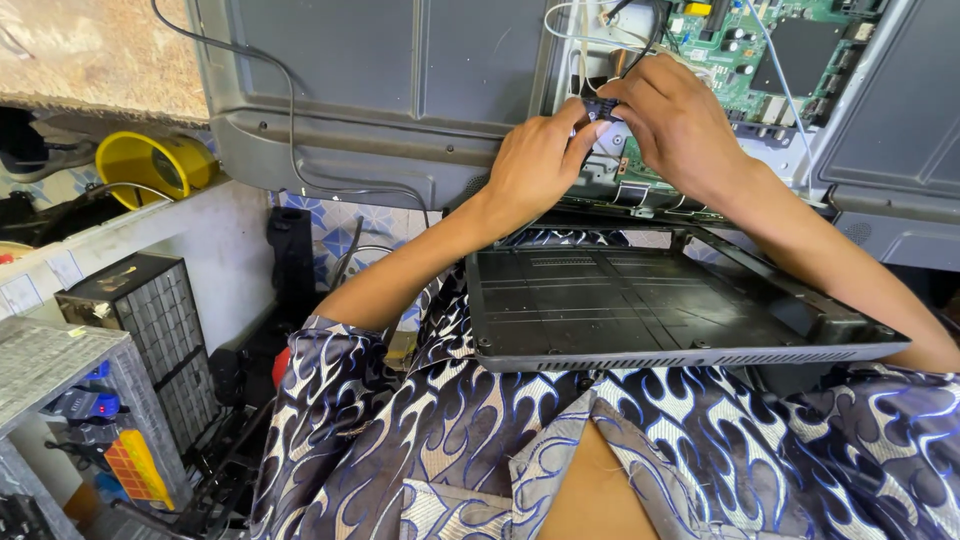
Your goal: Disassembling and inspecting the internal components of a flat-screen television for repair.
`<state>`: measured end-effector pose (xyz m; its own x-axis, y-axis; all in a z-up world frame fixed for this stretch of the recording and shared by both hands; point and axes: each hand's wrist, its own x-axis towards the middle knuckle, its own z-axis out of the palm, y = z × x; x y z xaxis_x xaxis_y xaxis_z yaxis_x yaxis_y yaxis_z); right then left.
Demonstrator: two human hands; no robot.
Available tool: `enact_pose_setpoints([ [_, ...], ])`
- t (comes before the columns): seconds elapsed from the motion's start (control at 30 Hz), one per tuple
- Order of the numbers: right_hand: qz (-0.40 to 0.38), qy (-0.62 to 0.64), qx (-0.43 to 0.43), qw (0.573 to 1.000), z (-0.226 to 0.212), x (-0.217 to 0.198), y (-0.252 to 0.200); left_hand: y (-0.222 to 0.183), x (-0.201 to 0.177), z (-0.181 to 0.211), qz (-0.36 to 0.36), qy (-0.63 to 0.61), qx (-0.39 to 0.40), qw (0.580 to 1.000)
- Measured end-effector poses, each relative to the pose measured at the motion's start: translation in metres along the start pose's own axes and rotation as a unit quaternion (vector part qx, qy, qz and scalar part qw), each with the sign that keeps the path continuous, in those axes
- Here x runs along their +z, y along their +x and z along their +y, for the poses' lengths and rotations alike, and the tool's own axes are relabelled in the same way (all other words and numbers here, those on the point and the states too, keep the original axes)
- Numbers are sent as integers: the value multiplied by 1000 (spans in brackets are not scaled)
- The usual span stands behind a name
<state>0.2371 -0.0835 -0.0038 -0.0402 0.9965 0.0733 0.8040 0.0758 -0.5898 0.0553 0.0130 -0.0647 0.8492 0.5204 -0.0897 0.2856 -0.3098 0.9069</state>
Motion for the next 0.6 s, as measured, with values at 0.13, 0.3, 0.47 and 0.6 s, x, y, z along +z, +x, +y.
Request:
enact_pose_setpoints([
  [0.13, -3, -4, -3, 1000, -1, 1, 0, -1, -4, 2, 7, -17, 5, 1000],
  [0.3, -5, 8, 0, 1000, -5, 2, 1, -1, -8, 4, -9, -47, 0, 999],
  [0.47, -10, 14, 5, 1000, -7, 3, 2, -1, -6, -1, -12, -53, -5, 999],
  [0.6, -11, 10, 12, 1000, -8, 2, 4, 2, -4, -5, -9, -52, 1, 999],
])
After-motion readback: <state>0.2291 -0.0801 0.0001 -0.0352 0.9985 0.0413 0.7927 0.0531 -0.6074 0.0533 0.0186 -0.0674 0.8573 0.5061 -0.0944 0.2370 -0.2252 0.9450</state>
